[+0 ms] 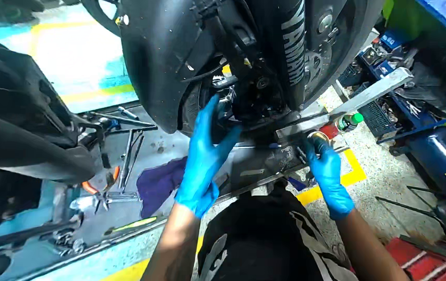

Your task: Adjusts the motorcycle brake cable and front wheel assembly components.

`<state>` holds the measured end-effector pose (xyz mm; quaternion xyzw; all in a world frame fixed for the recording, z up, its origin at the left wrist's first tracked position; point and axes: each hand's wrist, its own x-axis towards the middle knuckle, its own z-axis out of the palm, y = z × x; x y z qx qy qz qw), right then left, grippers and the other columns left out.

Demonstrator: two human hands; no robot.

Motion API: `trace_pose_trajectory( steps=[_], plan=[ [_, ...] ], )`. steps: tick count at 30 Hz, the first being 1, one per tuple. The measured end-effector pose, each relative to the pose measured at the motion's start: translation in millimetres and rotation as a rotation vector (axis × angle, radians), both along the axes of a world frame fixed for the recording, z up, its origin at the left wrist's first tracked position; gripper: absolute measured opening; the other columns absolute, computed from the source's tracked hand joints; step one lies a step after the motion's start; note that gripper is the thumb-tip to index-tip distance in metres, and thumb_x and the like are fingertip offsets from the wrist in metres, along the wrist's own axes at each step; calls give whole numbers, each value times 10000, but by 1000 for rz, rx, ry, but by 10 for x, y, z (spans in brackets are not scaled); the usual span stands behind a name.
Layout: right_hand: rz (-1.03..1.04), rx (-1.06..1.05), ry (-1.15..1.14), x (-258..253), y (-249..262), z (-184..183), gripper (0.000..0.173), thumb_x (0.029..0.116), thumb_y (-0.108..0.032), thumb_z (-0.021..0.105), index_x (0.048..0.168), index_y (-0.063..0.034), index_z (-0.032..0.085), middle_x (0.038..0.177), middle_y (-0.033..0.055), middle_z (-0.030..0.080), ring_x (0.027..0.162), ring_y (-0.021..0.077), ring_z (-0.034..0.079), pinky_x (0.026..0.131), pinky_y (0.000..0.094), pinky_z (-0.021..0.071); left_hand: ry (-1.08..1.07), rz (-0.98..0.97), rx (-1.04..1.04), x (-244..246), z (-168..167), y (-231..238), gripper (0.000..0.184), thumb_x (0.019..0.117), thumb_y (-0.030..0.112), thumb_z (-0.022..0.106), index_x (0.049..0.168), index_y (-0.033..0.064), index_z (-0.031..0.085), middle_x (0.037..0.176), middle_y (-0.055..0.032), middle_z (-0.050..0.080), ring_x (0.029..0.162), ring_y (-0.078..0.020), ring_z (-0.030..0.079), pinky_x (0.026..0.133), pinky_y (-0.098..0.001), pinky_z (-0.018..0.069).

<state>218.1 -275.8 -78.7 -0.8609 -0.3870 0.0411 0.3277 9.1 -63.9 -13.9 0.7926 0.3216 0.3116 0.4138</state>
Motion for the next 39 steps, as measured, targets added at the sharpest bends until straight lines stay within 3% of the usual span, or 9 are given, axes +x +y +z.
trace_pose_trajectory(
  steps=[4, 10, 14, 18, 22, 24, 28, 35, 39],
  plan=[
    [135, -506, 237, -42, -153, -1117, 363, 984, -342, 641, 1293, -158, 690, 1130, 156, 728, 1020, 368, 707, 869, 625, 558, 127, 144, -340, -539, -452, -470, 670, 956, 395, 648, 1551, 192, 416, 1372, -40, 619, 1187, -163, 623, 972, -398, 541],
    [279, -852, 325, 17, 216, -1500, 383, 969, -323, 628, 1283, -109, 669, 1261, 181, 676, 1167, 386, 649, 963, 621, 509, 83, 230, -242, -519, -262, -486, 661, 922, 382, 668, 1500, 124, 476, 1347, -45, 627, 1165, -143, 627, 994, -358, 528],
    [162, -551, 392, 13, 197, -972, 393, 980, -313, 619, 1296, -84, 669, 1150, 154, 723, 1078, 329, 692, 959, 564, 532, 16, 210, -164, -358, 74, -338, 694, 904, 344, 719, 1531, 207, 455, 1399, -16, 599, 1210, -142, 597, 979, -368, 523],
    [125, 192, 239, -209, 197, 26, 369, 879, -192, 762, 1177, 1, 661, 1010, 90, 741, 912, 178, 725, 851, 414, 611, -78, 44, 13, -6, 162, -47, 867, 815, 237, 814, 1559, 98, 392, 1472, -128, 525, 1315, -215, 541, 1095, -422, 466],
    [338, 761, -64, -326, 541, 853, 252, 891, -77, 757, 1141, -96, 727, 1145, 33, 721, 1089, 124, 685, 953, 314, 589, -170, -70, 119, 508, 169, 237, 939, 736, 419, 877, 1492, 45, 465, 1459, -175, 535, 1332, -233, 536, 1117, -426, 453],
    [369, 803, -184, -376, 742, 1074, 273, 921, -29, 718, 1192, -61, 728, 1186, 80, 712, 1135, 161, 674, 981, 329, 574, -221, -143, 71, 636, 189, 251, 907, 767, 409, 859, 1490, 29, 464, 1457, -174, 538, 1335, -218, 531, 1126, -410, 439],
    [273, 755, -154, -491, 969, 1066, 283, 920, -25, 721, 1193, -35, 647, 1171, 76, 705, 1086, 146, 692, 915, 326, 601, -207, -285, -196, 576, 374, 172, 833, 814, 72, 829, 1528, 127, 403, 1415, -90, 578, 1236, -168, 597, 1024, -377, 521],
    [240, 849, -172, -535, 1139, 986, 204, 897, 24, 728, 1097, -9, 707, 1165, 113, 714, 1144, 169, 685, 961, 324, 594, -138, -264, -16, 664, 362, 263, 561, 898, 151, 752, 1404, 85, 520, 1239, -129, 658, 1100, -219, 655, 947, -466, 546],
    [152, 687, -329, -470, 1152, 1028, 171, 896, -79, 768, 1065, -60, 762, 1067, 75, 752, 1023, 132, 719, 903, 310, 592, -2, -220, -3, 664, 473, 232, 465, 903, 176, 761, 1314, 60, 576, 1098, -149, 690, 967, -278, 684, 835, -527, 565]
  ],
)
